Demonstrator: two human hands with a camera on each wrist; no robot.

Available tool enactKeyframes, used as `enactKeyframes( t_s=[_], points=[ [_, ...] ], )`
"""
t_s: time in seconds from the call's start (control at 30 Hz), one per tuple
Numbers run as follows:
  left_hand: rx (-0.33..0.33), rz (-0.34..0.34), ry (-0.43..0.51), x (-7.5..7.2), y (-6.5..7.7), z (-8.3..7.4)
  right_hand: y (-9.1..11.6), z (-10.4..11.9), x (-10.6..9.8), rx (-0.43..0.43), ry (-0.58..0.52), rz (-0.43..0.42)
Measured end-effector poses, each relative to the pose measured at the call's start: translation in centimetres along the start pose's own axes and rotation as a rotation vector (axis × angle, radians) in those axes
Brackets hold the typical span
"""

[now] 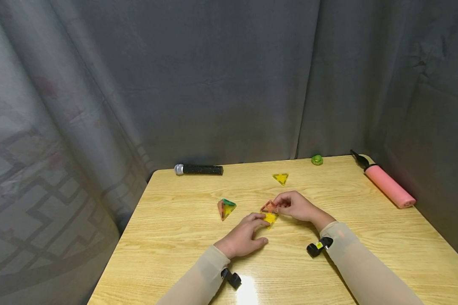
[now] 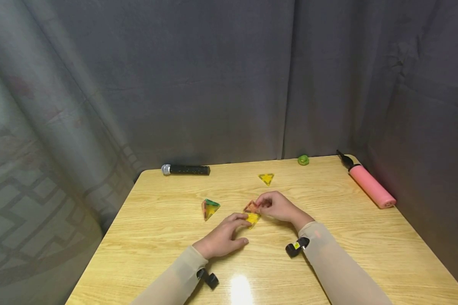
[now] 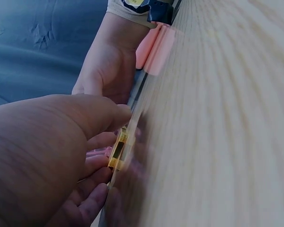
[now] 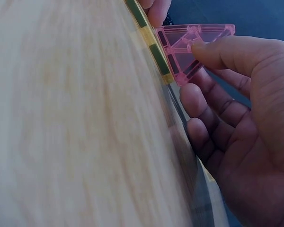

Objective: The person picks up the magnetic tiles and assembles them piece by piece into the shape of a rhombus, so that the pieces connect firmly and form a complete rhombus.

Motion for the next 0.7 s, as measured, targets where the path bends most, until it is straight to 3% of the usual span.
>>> enactKeyframes(
  t_s=[0.17,0.43,0.57,0.7],
  points=[
    [-0.013,-0.016,-0.012,-0.2,0.0,-0.1,0.0,0.8,0.2,-0.002,-0.017,0.032],
    [-0.009,-0.031,-0.024,-0.3,0.0,0.0,0.8,4.4,-0.3,-0.03,-0.055,0.059],
    [-0.019,-0.028,-0.026,-0.3,-0.1,0.0,0.6,3.7,-0.2,-0.025,-0.058,0.064],
    [-0.029,-0.023,-0.037,-0.3,-0.1,0.0,0.2,1.7,0.1,-0.012,-0.035,0.064]
  ],
)
Point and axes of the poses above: each hand's wrist, its own y-axis away from the middle knuckle, its own x-axis out of the palm, z = x × y, the point moved 2 cm from there along -y, towards the middle knuckle, and after that the axes turned 5 degrees about -x, right-handed, at the moved point
